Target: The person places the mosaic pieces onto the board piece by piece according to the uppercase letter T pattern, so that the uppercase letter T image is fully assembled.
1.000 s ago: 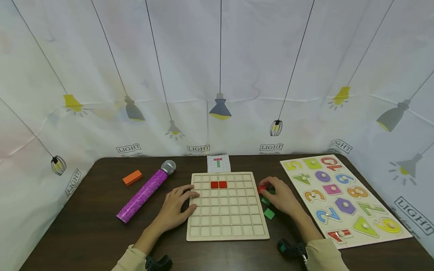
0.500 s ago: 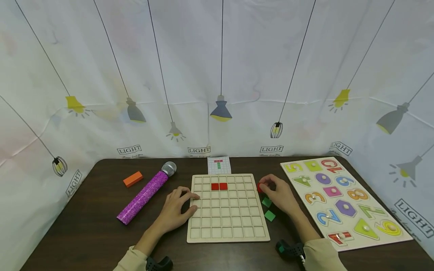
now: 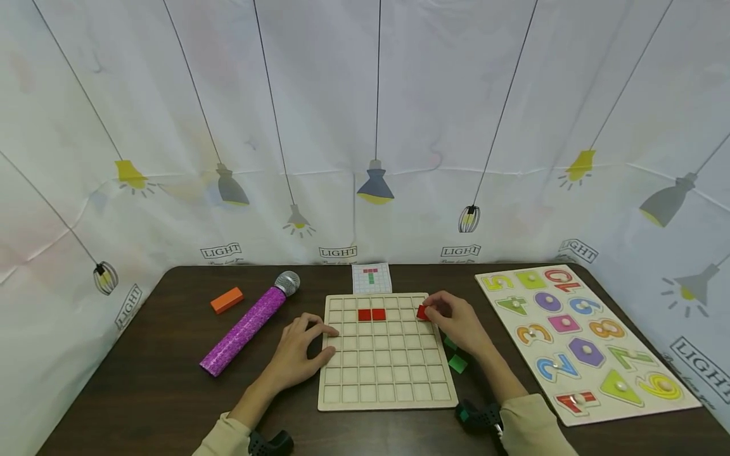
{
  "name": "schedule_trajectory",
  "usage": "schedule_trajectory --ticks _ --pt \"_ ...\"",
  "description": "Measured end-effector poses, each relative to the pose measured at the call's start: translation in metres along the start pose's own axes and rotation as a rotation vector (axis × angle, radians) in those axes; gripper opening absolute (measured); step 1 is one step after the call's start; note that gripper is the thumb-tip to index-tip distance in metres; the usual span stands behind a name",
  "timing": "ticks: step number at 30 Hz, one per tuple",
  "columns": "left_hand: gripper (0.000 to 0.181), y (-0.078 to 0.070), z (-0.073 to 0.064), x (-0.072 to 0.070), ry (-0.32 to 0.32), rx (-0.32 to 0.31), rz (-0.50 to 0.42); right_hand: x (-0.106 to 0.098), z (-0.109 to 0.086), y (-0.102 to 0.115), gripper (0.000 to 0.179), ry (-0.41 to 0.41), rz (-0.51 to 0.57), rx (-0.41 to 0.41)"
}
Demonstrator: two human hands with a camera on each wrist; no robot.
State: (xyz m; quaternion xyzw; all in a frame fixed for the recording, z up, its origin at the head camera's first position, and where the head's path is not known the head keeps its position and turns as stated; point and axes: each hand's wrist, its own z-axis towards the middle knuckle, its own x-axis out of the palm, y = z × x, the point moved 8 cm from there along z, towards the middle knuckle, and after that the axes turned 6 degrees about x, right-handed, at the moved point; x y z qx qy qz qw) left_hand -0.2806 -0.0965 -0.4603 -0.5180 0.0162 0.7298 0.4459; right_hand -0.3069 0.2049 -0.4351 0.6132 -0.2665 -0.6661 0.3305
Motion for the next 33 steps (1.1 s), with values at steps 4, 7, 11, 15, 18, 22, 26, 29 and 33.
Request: schedule_trajectory --ticks 4,7,11,15,18,22,26,29,33 --pt "0.023 -0.001 0.0 0.0 0.0 -0.002 -0.003 0.004 0.003 0.005 0.016 0.029 0.009 -0.014" --pt "0.023 -0.001 0.001 0.0 0.014 -0.014 -0.006 0.005 0.005 0.01 0.016 0.043 0.017 -0.026" --pt "0.023 -0.001 0.001 0.0 0.035 -0.031 -0.012 0.008 0.007 0.018 0.018 0.072 0.023 -0.034" --pt "0.023 -0.001 0.001 -0.001 0.036 -0.033 -0.02 0.013 0.011 0.02 0.017 0.087 0.028 -0.02" --pt "0.023 0.0 0.0 -0.001 0.025 -0.028 -0.018 0.018 0.014 0.018 0.016 0.094 0.027 -0.008" --pt "0.023 0.0 0.0 -0.001 0.007 -0.016 -0.012 0.022 0.017 0.019 0.015 0.095 0.023 -0.003" --pt "0.023 -0.001 0.0 -0.001 0.003 -0.004 -0.005 0.024 0.017 0.022 0.015 0.095 0.033 -0.006" --pt "0.023 -0.001 0.0 -0.001 0.013 -0.01 -0.007 0.026 0.018 0.024 0.015 0.098 0.045 -0.016" --pt "0.024 -0.001 0.0 -0.001 0.02 -0.019 -0.011 0.029 0.018 0.026 0.015 0.11 0.077 -0.015"
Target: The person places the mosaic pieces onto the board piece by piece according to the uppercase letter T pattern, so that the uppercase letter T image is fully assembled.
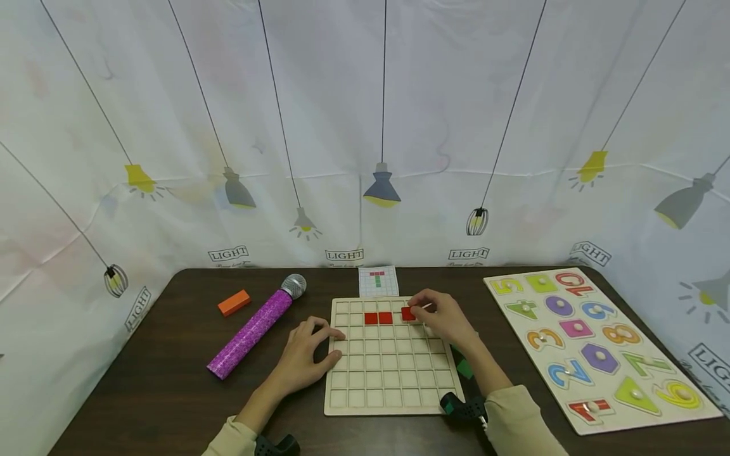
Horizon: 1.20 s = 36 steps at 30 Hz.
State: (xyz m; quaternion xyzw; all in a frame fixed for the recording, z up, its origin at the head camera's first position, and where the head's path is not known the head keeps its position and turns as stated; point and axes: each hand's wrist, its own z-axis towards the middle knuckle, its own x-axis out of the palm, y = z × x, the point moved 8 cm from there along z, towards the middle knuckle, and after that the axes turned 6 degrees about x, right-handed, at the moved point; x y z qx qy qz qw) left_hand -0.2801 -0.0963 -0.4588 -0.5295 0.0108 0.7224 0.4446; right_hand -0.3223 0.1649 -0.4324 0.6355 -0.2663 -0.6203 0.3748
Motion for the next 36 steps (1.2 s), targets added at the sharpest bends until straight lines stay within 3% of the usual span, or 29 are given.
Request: schedule_trajectory --ticks 11,27,33,36 --pt "0.022 -0.002 0.0 0.001 -0.013 0.027 0.012 0.009 0.003 0.0 0.013 0.002 0.018 0.032" --pt "0.024 -0.001 -0.001 0.0 -0.012 0.013 0.004 0.016 0.004 0.006 0.013 -0.007 -0.089 0.038" --pt "0.024 0.001 -0.001 0.002 0.02 -0.007 -0.002 0.016 0.004 0.007 0.014 -0.008 -0.15 0.028" --pt "0.024 0.002 -0.001 0.002 0.026 -0.01 -0.006 0.016 0.003 0.008 0.017 0.01 -0.129 0.016"
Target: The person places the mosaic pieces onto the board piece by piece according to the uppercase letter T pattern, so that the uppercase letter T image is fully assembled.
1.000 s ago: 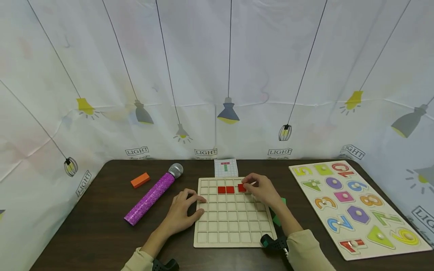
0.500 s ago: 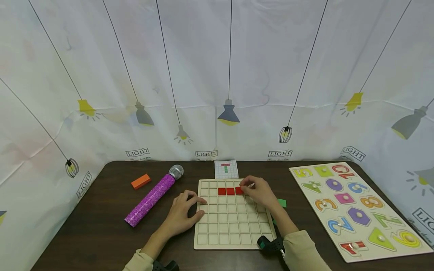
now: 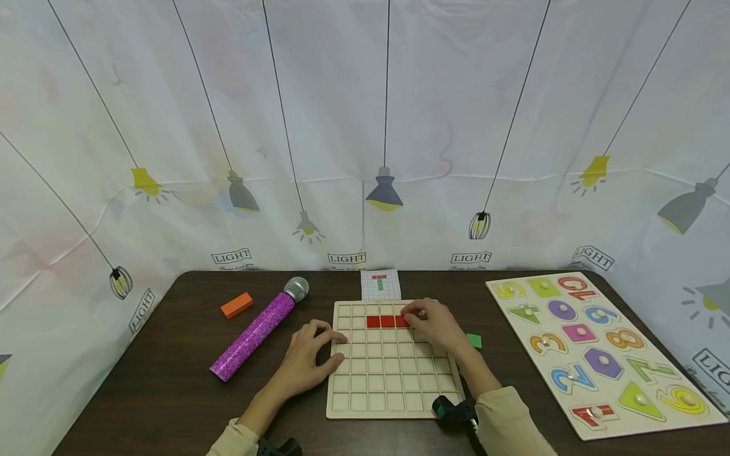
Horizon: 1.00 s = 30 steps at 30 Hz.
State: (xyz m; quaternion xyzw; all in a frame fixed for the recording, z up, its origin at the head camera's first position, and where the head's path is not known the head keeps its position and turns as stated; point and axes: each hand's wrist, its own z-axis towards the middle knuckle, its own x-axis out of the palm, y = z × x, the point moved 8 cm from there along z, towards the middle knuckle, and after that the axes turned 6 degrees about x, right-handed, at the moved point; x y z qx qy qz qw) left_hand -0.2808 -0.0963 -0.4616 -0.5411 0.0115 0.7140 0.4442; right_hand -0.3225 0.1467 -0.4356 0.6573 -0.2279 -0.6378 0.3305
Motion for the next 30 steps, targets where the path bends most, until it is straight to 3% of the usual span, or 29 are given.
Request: schedule_trajectory --ticks 8,17,23,30 --pt "0.024 0.001 0.0 0.001 0.01 -0.01 0.006 -0.007 -0.003 -0.002 0.019 0.017 0.072 -0.014" --pt "0.023 0.0 -0.001 0.002 -0.025 0.013 0.01 -0.029 -0.013 -0.009 0.021 -0.012 0.012 -0.01" --pt "0.024 0.0 -0.003 0.008 0.001 0.012 0.007 -0.041 -0.024 -0.024 0.019 0.009 -0.058 -0.018" --pt "0.023 0.004 -0.001 0.003 -0.004 0.0 0.017 -0.054 -0.03 -0.036 0.018 0.013 -0.108 -0.022"
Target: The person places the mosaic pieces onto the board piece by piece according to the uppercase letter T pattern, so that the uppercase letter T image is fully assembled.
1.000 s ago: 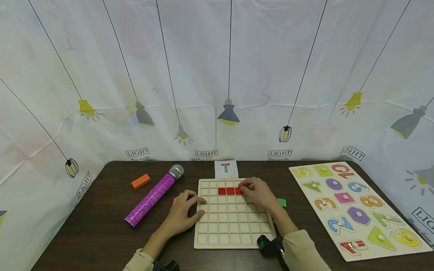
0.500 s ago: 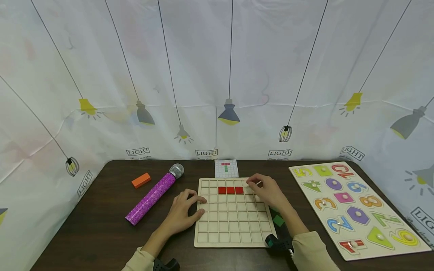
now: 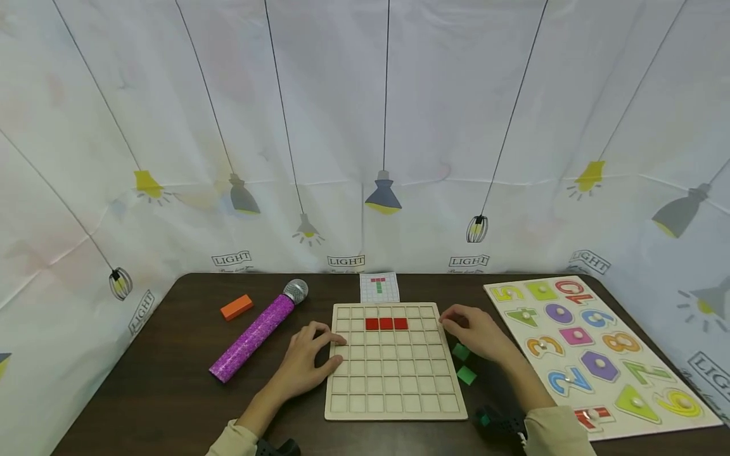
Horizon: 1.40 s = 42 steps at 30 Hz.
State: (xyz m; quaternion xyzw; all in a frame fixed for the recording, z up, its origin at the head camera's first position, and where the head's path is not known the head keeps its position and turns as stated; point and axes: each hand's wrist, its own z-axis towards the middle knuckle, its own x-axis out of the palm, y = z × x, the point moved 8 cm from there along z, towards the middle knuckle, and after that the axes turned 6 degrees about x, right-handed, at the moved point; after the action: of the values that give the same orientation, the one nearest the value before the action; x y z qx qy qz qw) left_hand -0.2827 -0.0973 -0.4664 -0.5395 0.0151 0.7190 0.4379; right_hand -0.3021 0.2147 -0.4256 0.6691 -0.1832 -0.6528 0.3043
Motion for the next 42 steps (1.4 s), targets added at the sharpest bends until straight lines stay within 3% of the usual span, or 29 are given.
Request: schedule_trajectory --ticks 21,29,42 --pt "0.024 0.0 0.001 -0.001 0.02 -0.018 -0.01 -0.016 -0.028 -0.012 0.017 -0.036 -0.16 -0.037" --pt "0.024 -0.003 0.001 -0.004 -0.006 0.002 -0.015 -0.018 -0.034 -0.017 0.019 -0.026 -0.16 -0.012" --pt "0.023 -0.001 0.0 -0.001 0.018 -0.018 -0.02 -0.014 -0.038 -0.024 0.028 -0.02 -0.17 -0.004"
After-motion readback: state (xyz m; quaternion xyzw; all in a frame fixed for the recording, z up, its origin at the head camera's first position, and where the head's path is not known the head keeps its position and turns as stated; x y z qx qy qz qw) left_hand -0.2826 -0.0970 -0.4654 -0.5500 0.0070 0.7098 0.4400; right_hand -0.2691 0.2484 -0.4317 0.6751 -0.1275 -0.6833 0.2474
